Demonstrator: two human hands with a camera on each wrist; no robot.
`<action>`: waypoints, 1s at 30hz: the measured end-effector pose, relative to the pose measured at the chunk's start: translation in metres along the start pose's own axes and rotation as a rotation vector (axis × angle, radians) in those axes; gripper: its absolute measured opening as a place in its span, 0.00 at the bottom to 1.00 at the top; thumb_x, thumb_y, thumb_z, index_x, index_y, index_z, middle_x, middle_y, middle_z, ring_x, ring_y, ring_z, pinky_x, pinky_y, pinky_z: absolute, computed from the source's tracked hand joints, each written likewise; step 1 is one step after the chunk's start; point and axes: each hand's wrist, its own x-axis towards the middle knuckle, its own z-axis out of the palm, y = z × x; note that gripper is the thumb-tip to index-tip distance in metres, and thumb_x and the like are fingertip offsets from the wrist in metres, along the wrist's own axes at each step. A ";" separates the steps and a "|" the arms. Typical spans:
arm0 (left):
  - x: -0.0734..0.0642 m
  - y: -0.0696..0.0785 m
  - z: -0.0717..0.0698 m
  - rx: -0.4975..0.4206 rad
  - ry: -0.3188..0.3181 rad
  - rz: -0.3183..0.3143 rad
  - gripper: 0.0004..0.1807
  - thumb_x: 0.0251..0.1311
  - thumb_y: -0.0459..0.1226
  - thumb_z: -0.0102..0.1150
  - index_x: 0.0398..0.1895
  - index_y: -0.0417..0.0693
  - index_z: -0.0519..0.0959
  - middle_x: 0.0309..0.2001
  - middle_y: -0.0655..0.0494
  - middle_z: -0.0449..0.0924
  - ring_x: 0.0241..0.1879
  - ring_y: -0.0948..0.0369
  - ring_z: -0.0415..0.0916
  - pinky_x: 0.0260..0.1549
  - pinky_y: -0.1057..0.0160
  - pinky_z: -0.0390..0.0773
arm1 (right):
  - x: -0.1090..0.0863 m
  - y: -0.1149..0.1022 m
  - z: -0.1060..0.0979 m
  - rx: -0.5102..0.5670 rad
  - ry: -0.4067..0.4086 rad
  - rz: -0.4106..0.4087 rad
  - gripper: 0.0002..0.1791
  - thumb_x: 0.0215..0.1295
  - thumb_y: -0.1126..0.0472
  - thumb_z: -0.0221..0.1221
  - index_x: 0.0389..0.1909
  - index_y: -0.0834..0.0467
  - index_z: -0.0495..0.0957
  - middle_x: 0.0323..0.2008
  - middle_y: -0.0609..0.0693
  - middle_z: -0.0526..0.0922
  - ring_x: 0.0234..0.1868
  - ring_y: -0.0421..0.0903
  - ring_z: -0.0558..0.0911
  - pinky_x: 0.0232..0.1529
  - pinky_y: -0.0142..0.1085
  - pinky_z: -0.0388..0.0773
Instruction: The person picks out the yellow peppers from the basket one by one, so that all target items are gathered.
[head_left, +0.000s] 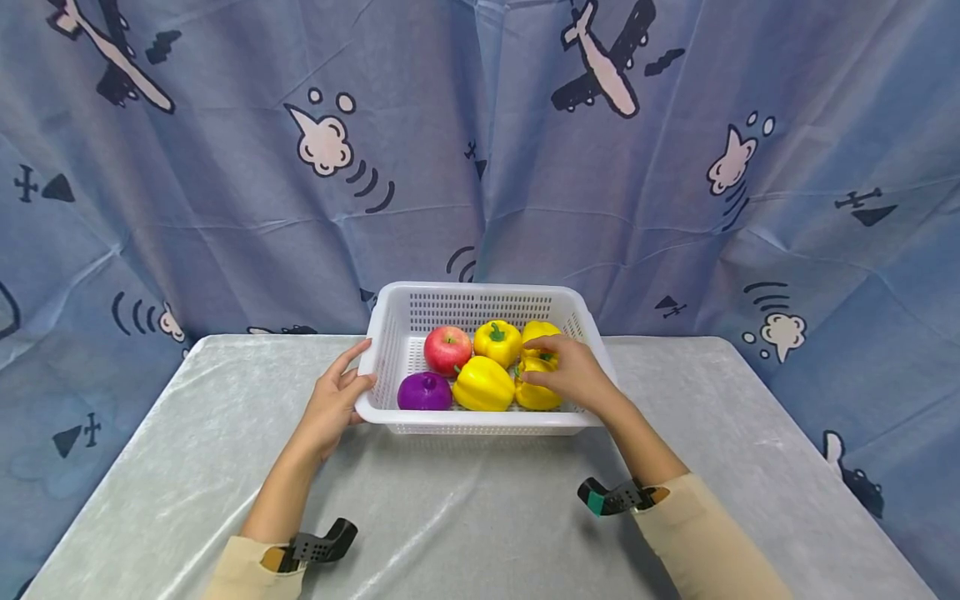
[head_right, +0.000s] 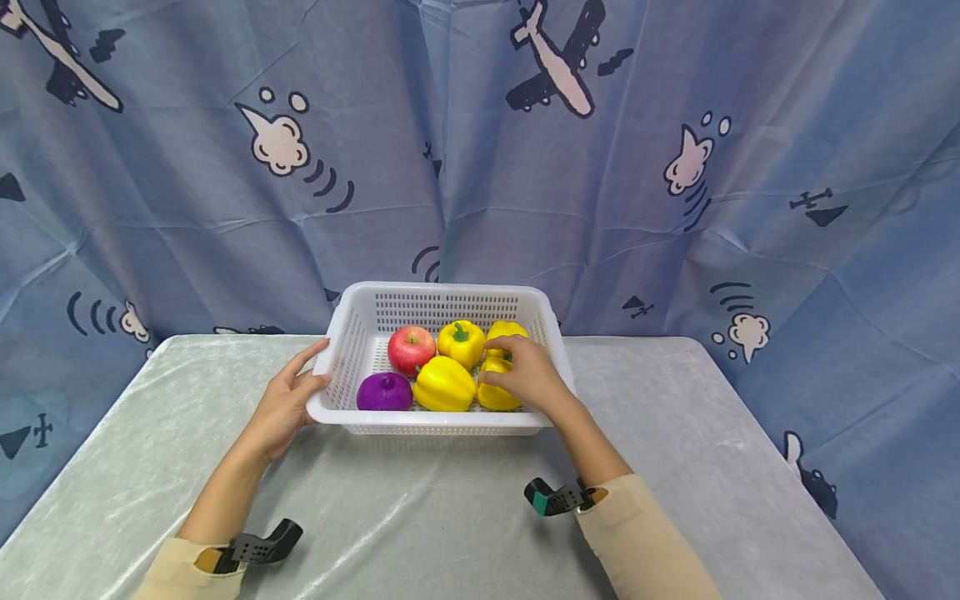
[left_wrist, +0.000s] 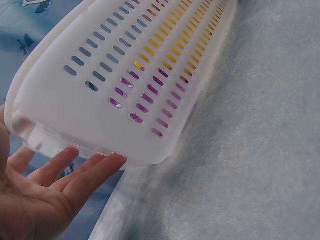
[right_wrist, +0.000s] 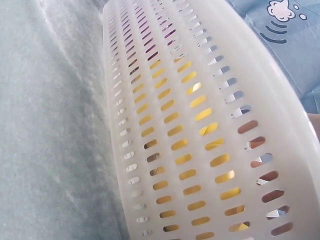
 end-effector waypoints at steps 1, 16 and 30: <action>0.000 0.000 0.000 -0.001 0.000 0.000 0.34 0.74 0.34 0.46 0.80 0.63 0.55 0.73 0.38 0.67 0.55 0.50 0.80 0.39 0.60 0.88 | 0.001 0.000 0.000 -0.005 -0.005 -0.005 0.28 0.59 0.58 0.71 0.60 0.63 0.79 0.60 0.61 0.82 0.63 0.61 0.77 0.67 0.57 0.73; 0.000 0.001 0.000 0.007 0.004 -0.001 0.34 0.73 0.34 0.47 0.80 0.62 0.55 0.73 0.37 0.67 0.58 0.47 0.78 0.40 0.60 0.88 | 0.002 0.004 0.002 -0.022 -0.018 -0.012 0.27 0.59 0.59 0.71 0.59 0.62 0.80 0.58 0.61 0.83 0.62 0.61 0.78 0.66 0.58 0.73; 0.000 0.001 0.000 0.007 0.007 -0.002 0.34 0.74 0.34 0.47 0.80 0.63 0.56 0.72 0.37 0.67 0.57 0.48 0.79 0.39 0.60 0.88 | 0.003 0.007 0.002 -0.054 -0.104 -0.028 0.30 0.55 0.60 0.73 0.60 0.62 0.80 0.57 0.59 0.84 0.59 0.58 0.79 0.67 0.56 0.72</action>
